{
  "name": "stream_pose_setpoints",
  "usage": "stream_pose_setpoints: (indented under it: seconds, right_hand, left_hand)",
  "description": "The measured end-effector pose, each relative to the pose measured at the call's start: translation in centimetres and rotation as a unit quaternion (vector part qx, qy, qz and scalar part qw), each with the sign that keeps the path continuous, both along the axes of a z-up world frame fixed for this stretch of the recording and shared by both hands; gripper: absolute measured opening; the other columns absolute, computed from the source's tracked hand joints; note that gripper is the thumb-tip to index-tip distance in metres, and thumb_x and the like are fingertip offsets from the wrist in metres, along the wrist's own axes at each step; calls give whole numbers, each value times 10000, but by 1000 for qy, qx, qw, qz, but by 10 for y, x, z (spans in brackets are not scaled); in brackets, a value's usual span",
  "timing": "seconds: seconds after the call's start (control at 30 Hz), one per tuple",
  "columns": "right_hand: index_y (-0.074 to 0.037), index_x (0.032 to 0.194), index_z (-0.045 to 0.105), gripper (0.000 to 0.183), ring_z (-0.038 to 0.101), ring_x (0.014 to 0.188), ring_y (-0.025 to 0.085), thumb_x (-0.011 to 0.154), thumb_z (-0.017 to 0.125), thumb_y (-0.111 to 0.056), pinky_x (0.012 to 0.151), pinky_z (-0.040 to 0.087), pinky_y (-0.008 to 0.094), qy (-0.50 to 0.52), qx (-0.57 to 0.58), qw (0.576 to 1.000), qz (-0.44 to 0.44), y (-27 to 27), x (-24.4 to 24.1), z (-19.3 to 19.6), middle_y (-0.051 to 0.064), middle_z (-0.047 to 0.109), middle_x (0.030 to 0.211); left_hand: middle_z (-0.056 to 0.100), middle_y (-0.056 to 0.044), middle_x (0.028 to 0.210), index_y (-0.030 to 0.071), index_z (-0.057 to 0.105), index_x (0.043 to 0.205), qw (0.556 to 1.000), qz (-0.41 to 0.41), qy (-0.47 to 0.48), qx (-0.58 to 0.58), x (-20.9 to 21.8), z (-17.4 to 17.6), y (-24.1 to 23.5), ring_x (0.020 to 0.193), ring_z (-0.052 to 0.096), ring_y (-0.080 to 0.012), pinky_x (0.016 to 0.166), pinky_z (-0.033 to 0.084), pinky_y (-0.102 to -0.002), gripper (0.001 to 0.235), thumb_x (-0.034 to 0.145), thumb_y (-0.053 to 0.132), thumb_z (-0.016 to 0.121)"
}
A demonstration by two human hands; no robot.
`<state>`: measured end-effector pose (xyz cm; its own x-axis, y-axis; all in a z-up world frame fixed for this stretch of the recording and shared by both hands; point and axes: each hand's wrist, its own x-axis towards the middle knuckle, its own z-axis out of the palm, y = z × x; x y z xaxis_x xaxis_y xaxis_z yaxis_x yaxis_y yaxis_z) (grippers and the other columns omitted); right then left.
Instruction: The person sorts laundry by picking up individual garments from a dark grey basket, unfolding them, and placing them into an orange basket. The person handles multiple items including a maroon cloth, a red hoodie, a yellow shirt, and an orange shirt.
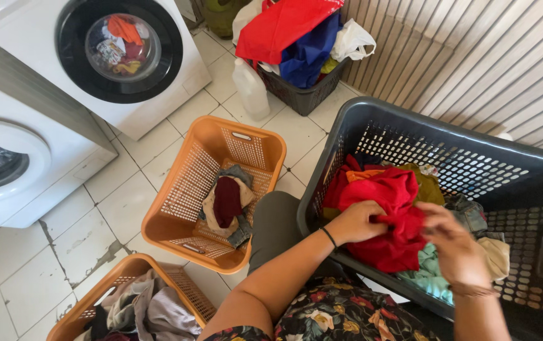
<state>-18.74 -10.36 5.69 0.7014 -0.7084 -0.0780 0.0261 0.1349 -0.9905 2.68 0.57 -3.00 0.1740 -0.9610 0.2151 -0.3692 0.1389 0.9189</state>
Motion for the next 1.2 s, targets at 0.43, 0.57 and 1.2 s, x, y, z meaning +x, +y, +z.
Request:
stream_pose_setpoints:
  seconds: [0.43, 0.57, 1.2]
  right_hand:
    - [-58, 1076, 613, 111, 593, 927, 82, 978, 609, -5, 828, 469, 214, 8, -110, 991, -76, 4, -1, -64, 21, 652, 1007]
    - [-56, 1083, 603, 63, 505, 826, 62, 1044, 603, -6, 722, 409, 214, -56, 4, 997, -59, 0, 4, -90, -9, 586, 921]
    - [-68, 1065, 665, 230, 649, 956, 198, 848, 740, -69, 841, 519, 347, 112, -311, 942, -62, 48, 34, 7, 28, 681, 1008]
  left_hand:
    - [658, -59, 852, 31, 648, 1066, 995, 73, 69, 9, -26, 101, 23, 742, 632, -151, 684, 514, -283, 374, 824, 264, 813]
    - [642, 29, 842, 31, 655, 1052, 962, 26, 271, 7, -17, 38, 4, 777, 582, -51, 695, 481, -230, 180, 949, 168, 710]
    - [416, 112, 776, 76, 595, 961, 899, 39, 437, -10, -16, 8, 5, 696, 334, 1, 608, 283, -194, 158, 1066, 194, 588]
